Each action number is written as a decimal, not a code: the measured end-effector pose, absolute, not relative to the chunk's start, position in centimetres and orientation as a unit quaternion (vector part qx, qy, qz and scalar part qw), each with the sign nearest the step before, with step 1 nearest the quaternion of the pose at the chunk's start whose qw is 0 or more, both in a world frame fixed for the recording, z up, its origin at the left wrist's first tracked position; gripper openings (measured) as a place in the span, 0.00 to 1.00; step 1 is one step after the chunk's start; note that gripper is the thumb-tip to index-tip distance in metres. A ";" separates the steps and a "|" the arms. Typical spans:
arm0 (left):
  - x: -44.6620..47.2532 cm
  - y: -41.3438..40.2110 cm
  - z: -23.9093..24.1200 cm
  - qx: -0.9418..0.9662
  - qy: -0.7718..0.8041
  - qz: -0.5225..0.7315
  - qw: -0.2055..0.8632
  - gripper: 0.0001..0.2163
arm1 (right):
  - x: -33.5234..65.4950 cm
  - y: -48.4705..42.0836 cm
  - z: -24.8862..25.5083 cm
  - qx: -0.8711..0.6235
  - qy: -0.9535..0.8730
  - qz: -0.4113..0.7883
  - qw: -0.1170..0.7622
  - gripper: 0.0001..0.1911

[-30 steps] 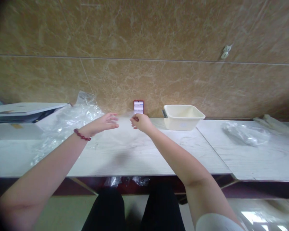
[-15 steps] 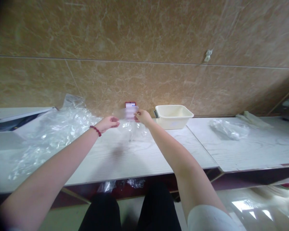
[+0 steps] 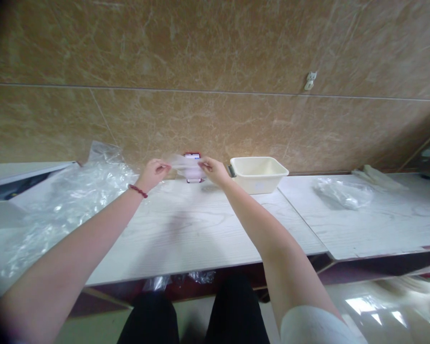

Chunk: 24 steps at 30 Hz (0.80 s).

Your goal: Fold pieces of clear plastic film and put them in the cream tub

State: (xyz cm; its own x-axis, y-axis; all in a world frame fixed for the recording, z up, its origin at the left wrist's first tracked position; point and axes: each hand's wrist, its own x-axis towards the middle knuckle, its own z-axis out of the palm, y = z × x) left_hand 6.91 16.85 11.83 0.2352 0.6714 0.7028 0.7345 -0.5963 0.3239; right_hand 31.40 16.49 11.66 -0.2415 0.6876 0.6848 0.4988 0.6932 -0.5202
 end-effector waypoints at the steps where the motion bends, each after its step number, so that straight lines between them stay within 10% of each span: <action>1: 6.6 16.7 11.5 -0.791 -0.434 -0.427 0.066 0.12 | 31.6 16.1 11.3 -0.355 -0.798 0.085 0.479 0.12; 13: 4.2 11.3 2.1 -0.909 -0.384 -0.146 0.072 0.12 | 33.3 9.3 1.4 -0.284 -0.919 0.168 0.217 0.12; 24: 5.9 9.3 3.1 -0.805 -0.567 -0.165 0.057 0.17 | 34.7 7.5 1.1 -0.301 -0.935 0.146 0.115 0.14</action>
